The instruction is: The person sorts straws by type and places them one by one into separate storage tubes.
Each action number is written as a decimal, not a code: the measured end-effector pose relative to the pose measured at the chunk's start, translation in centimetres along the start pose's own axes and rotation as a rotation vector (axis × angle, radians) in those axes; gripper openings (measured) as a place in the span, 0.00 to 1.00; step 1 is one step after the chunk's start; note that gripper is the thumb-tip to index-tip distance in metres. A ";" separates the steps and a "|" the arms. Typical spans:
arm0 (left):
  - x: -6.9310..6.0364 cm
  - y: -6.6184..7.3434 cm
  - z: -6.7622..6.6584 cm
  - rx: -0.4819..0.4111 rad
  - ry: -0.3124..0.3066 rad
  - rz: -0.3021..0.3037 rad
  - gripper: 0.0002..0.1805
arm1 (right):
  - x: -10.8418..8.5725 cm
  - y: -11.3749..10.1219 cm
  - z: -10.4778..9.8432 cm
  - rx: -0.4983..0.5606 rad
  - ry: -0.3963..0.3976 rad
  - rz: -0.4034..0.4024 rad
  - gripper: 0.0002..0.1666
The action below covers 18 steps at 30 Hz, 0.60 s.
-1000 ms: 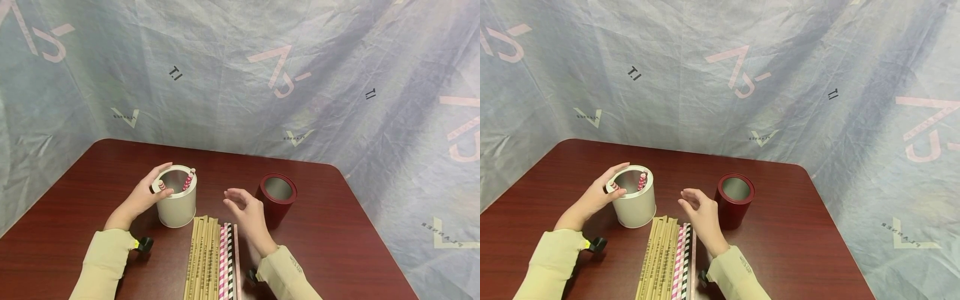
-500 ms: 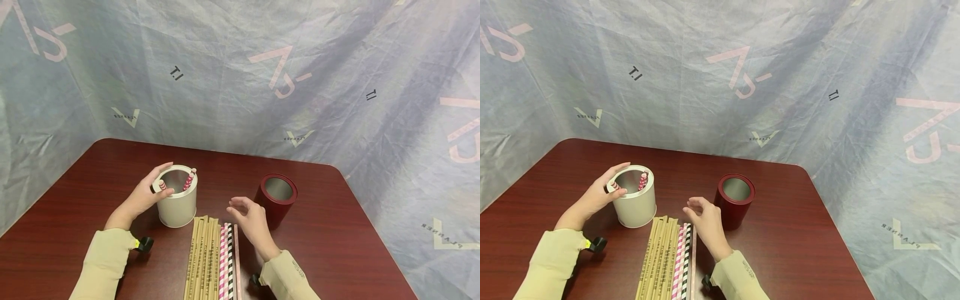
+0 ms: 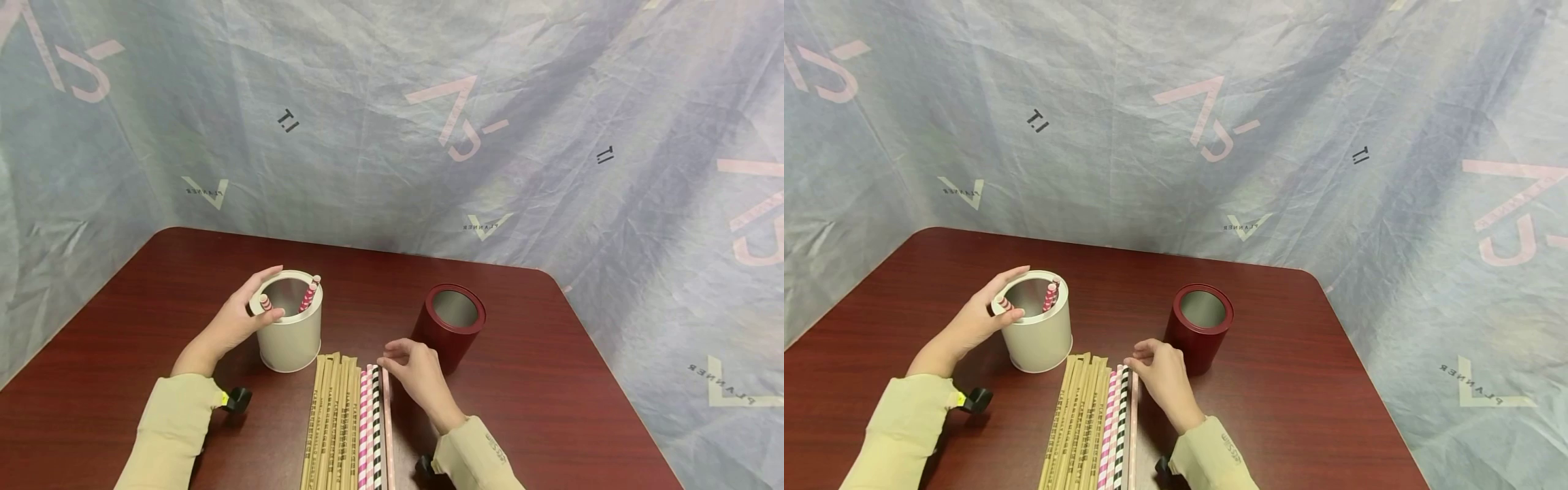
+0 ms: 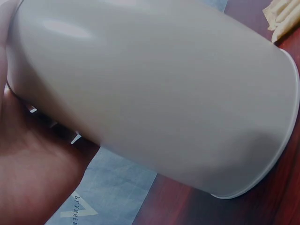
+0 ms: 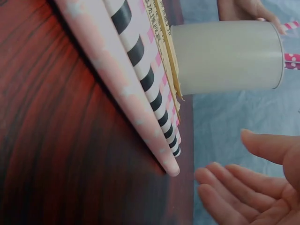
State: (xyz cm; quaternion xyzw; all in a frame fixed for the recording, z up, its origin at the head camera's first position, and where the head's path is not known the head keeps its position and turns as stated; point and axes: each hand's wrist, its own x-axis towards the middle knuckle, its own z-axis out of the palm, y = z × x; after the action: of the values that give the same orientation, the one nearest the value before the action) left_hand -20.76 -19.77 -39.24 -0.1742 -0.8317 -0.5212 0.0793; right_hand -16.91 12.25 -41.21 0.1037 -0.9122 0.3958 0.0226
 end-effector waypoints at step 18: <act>0.0 -0.2 0.0 -0.010 0.003 0.000 0.40 | -1.5 0.4 -0.6 -0.150 -0.283 0.127 0.14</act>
State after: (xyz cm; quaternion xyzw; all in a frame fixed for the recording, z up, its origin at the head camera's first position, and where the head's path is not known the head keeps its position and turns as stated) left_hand -20.84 -19.80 -39.40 -0.1742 -0.8289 -0.5256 0.0796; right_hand -15.52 13.25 -41.27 0.0987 -0.9379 0.3086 -0.1236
